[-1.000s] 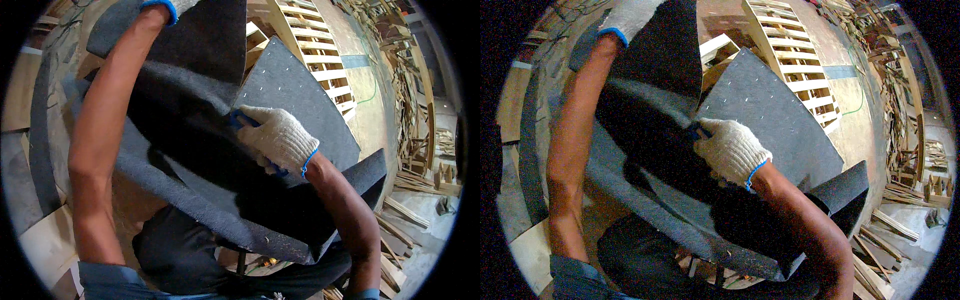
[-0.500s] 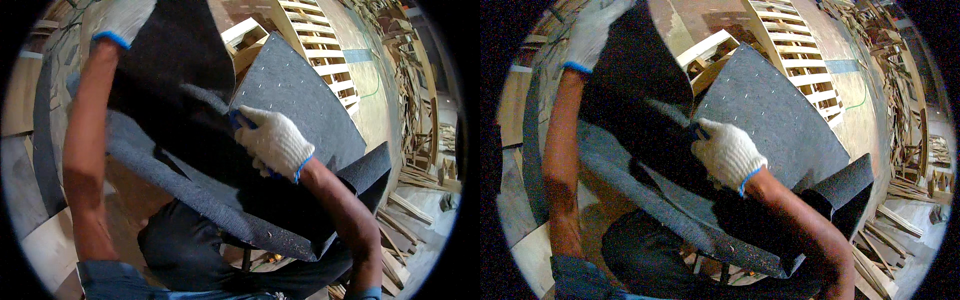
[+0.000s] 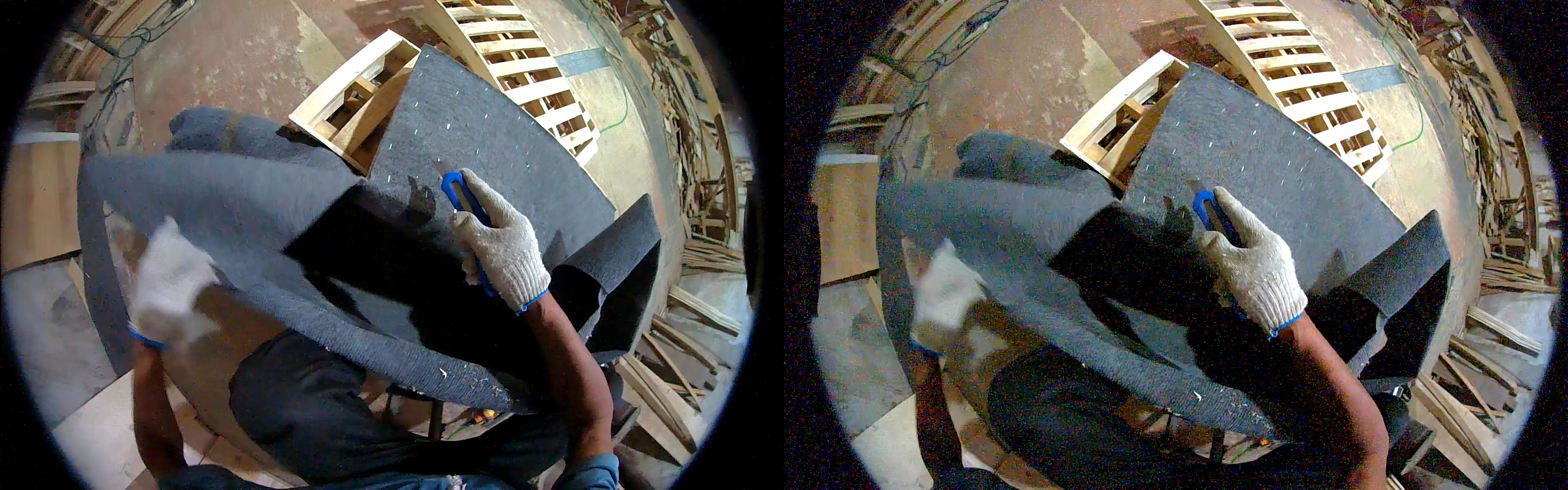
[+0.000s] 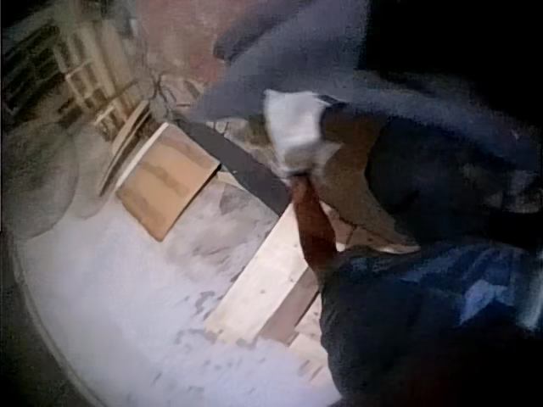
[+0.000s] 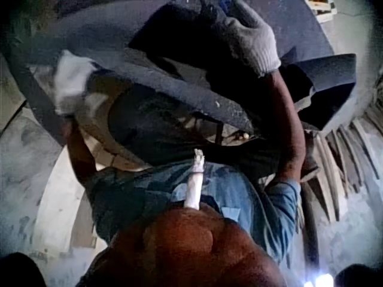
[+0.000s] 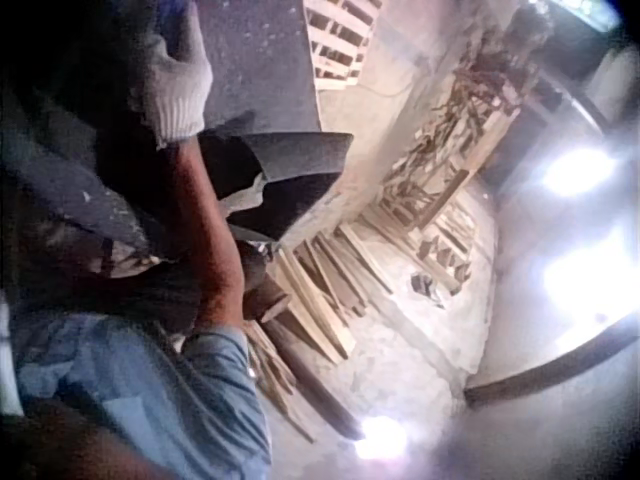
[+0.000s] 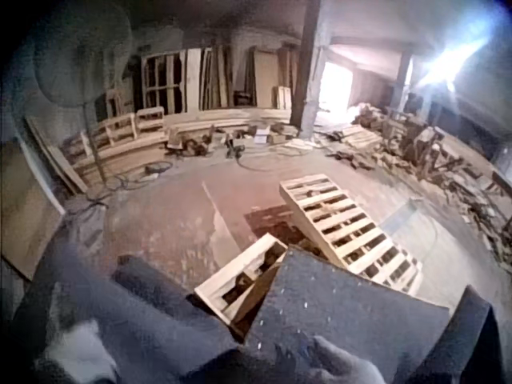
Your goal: The person staples a dark fabric cover onto a wooden frame using a pneumatic staple gun, then trims the excess fabric with a utility knife. They flip the piece to work on different sides and continue trimming and securing the fabric.
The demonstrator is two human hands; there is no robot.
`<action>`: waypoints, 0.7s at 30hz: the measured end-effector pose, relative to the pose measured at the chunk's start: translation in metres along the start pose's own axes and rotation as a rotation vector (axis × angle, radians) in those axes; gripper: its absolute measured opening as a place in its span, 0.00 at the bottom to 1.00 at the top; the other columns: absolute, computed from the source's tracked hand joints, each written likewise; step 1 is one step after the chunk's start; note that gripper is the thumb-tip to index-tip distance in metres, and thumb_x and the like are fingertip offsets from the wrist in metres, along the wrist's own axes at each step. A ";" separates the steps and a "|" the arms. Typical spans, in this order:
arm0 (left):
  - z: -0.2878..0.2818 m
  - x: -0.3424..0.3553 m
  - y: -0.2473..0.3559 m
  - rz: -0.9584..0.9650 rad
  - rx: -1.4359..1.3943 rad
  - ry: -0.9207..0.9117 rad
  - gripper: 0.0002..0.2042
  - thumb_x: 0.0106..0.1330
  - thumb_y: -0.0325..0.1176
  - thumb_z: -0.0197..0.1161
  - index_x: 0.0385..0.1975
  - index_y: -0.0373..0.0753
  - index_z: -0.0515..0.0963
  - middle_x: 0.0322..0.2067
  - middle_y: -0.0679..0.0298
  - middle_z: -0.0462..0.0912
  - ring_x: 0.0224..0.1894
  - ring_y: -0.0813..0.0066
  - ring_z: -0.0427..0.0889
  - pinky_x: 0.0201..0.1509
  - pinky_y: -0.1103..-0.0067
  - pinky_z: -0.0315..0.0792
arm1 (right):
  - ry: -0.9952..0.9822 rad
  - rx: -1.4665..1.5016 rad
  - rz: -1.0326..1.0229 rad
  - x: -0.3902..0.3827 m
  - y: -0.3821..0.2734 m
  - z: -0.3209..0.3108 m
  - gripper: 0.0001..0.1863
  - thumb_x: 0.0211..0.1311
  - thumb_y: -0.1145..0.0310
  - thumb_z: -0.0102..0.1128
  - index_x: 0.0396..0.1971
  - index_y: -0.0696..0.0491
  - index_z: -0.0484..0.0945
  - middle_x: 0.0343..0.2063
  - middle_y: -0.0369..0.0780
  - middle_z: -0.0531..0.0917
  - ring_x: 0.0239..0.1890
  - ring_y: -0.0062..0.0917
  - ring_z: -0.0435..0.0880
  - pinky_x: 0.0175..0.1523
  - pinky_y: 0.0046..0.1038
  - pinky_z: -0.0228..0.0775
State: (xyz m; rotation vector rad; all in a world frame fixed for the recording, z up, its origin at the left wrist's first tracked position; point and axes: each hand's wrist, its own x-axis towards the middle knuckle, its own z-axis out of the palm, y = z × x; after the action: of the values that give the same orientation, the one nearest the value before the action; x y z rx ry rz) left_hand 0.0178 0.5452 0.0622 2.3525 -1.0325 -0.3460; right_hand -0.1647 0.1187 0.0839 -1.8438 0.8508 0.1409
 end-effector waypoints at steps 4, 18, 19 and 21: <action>0.011 -0.001 0.059 0.433 0.391 -0.168 0.10 0.47 0.31 0.69 0.32 0.41 0.84 0.33 0.61 0.85 0.39 0.60 0.84 0.59 0.58 0.75 | 0.039 -0.035 -0.040 0.007 0.013 0.003 0.33 0.64 0.60 0.65 0.69 0.46 0.69 0.39 0.43 0.87 0.22 0.22 0.82 0.31 0.28 0.78; 0.079 0.190 0.140 0.390 0.482 -0.225 0.22 0.49 0.43 0.74 0.43 0.38 0.82 0.46 0.53 0.80 0.54 0.51 0.76 0.66 0.63 0.66 | -0.113 -0.071 -0.082 0.002 0.024 0.025 0.32 0.64 0.59 0.63 0.69 0.44 0.68 0.54 0.50 0.82 0.55 0.43 0.84 0.57 0.34 0.76; 0.080 0.192 0.139 0.398 0.544 -0.259 0.21 0.49 0.43 0.74 0.41 0.38 0.82 0.44 0.54 0.80 0.53 0.52 0.76 0.66 0.63 0.66 | -0.105 -0.075 -0.105 0.003 0.027 0.026 0.32 0.64 0.59 0.64 0.69 0.44 0.69 0.54 0.51 0.82 0.54 0.43 0.84 0.57 0.35 0.76; 0.084 0.197 0.134 0.443 0.560 -0.206 0.21 0.48 0.43 0.75 0.40 0.40 0.84 0.45 0.55 0.80 0.54 0.53 0.76 0.68 0.61 0.64 | -0.099 -0.088 -0.142 0.005 0.030 0.029 0.32 0.64 0.59 0.64 0.68 0.45 0.69 0.53 0.51 0.83 0.53 0.43 0.84 0.56 0.35 0.77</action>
State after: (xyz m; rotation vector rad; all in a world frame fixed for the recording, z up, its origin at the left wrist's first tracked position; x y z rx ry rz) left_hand 0.0338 0.2927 0.0671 2.4838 -1.9090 -0.1388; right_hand -0.1709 0.1349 0.0461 -1.9565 0.6520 0.1805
